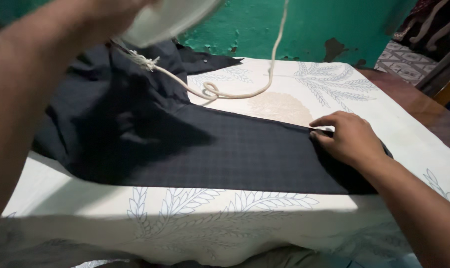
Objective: The person irons a dark-colored shirt laid out on a table. They smooth the fabric with their hands, then use a purple and white iron to press the shirt, moving it back and forth across the surface. The person adjusts the shirt's position and continues ironing different sections.
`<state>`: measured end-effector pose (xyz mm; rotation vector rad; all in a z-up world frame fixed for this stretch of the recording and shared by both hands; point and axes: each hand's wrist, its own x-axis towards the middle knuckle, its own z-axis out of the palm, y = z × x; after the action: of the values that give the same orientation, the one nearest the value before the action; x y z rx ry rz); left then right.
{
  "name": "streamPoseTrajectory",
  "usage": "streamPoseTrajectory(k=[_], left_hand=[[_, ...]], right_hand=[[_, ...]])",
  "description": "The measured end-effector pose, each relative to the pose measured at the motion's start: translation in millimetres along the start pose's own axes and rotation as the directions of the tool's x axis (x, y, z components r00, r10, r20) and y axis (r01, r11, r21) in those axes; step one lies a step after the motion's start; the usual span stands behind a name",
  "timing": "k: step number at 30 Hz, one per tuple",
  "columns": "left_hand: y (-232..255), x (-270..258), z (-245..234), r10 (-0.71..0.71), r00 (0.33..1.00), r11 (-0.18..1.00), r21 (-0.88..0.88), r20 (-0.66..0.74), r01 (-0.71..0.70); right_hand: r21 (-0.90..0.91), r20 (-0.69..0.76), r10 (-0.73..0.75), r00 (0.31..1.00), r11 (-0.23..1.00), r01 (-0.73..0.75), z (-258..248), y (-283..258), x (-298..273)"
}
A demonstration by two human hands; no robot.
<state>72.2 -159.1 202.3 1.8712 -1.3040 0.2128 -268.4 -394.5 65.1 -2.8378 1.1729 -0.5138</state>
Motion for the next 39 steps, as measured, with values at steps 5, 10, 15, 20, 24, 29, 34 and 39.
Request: streamPoseTrajectory(k=[5, 10, 15, 20, 24, 29, 34, 39], left_hand=[[3.5, -27.3, 43.7, 0.487, 0.857, 0.854, 0.114, 0.17, -0.508], [24.7, -50.0, 89.4, 0.586, 0.778, 0.778, 0.11, 0.227, -0.618], [43.9, -60.6, 91.1, 0.322, 0.887, 0.938, 0.017, 0.333, -0.347], [45.5, -64.7, 96.4, 0.227, 0.895, 0.918, 0.222, 0.384, -0.328], [49.5, -68.3, 103.7, 0.234, 0.888, 0.834, 0.387, 0.395, -0.392], [58.5, -63.4, 116.6, 0.197, 0.9, 0.803, 0.463, 0.39, -0.376], [60.8, -55.0, 128.4, 0.234, 0.903, 0.789, 0.473, 0.36, -0.392], [62.3, -48.7, 128.7, 0.206, 0.904, 0.806, 0.459, 0.375, -0.374]], right_hand=[[0.115, -0.091, 0.174, 0.98, 0.98, -0.163, -4.8, -1.3, -2.9], [0.195, -0.255, 0.273, 0.928, 0.954, -0.227, -11.6, 51.0, -3.9], [0.001, -0.079, 0.296, 0.952, 0.955, -0.297, -15.0, 68.4, -29.8], [-0.105, 0.01, 0.347, 0.938, 0.933, -0.345, -8.1, 75.9, -41.4], [0.328, -0.007, 0.435, 0.9, 0.851, -0.409, -2.5, 106.2, -40.2], [0.523, 0.097, 0.667, 0.739, 0.598, -0.608, -2.9, 145.0, -26.3], [0.45, 0.219, 0.632, 0.743, 0.61, -0.652, -1.6, 261.0, -16.3], [0.28, -0.137, 0.493, 0.859, 0.851, -0.443, -12.1, 274.5, -28.7]])
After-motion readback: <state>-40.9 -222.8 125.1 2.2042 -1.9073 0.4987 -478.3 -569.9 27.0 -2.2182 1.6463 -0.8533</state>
